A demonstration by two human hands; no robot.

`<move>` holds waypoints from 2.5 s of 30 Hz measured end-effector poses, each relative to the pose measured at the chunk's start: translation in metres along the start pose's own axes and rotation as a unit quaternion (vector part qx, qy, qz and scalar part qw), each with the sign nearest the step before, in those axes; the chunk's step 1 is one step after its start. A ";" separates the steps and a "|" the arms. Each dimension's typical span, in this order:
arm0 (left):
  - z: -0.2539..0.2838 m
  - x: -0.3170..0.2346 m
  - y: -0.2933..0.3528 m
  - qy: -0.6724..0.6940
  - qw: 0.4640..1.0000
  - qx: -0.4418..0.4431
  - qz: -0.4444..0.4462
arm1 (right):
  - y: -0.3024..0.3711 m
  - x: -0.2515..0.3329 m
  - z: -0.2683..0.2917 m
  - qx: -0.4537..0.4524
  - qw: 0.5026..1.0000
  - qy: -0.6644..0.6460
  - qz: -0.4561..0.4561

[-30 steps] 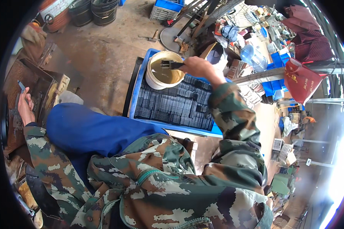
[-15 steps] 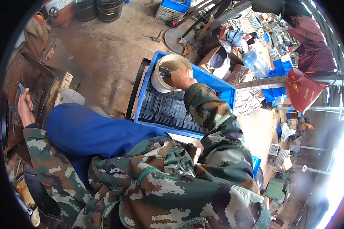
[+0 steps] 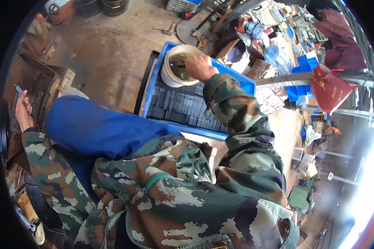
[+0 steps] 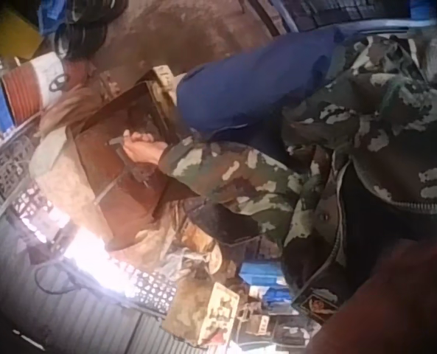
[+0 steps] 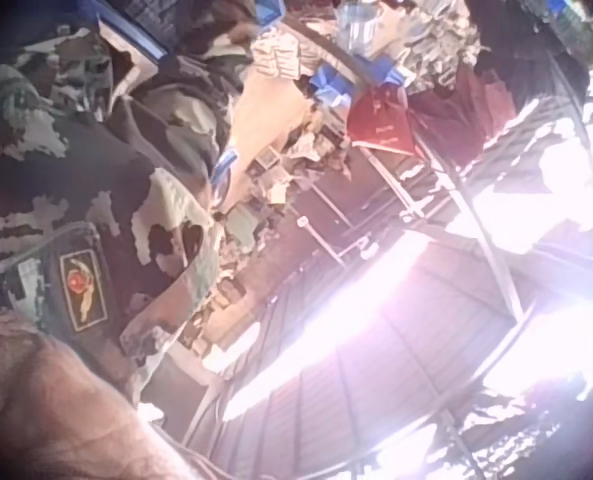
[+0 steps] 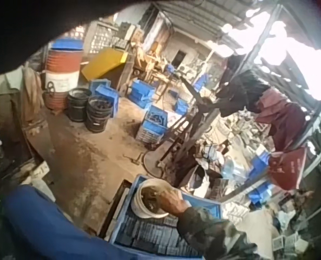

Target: Assembling small metal components into a fixture on a workbench and retrieving parts from a storage bin.

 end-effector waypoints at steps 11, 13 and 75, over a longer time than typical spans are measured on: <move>0.041 0.041 -0.057 -0.035 0.999 0.025 -0.004 | 0.093 -0.048 0.041 -0.053 0.917 -0.392 -0.050; 0.042 0.051 -0.060 -0.037 0.999 0.026 -0.006 | 0.130 -0.072 0.021 -0.056 0.849 -0.509 -0.128; 0.072 0.039 -0.050 -0.115 0.993 -0.006 0.026 | 0.228 -0.166 -0.262 -0.198 0.654 -0.538 -0.494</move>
Point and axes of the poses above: each hand's wrist, its own y-axis away from the middle knuckle, its own z-axis out of the back of the hand, x = y × z, the point moved 10 cm from there along -y, towards the middle knuckle, and after that the axes turned 11 degrees about -y, right-handed, at the moved point
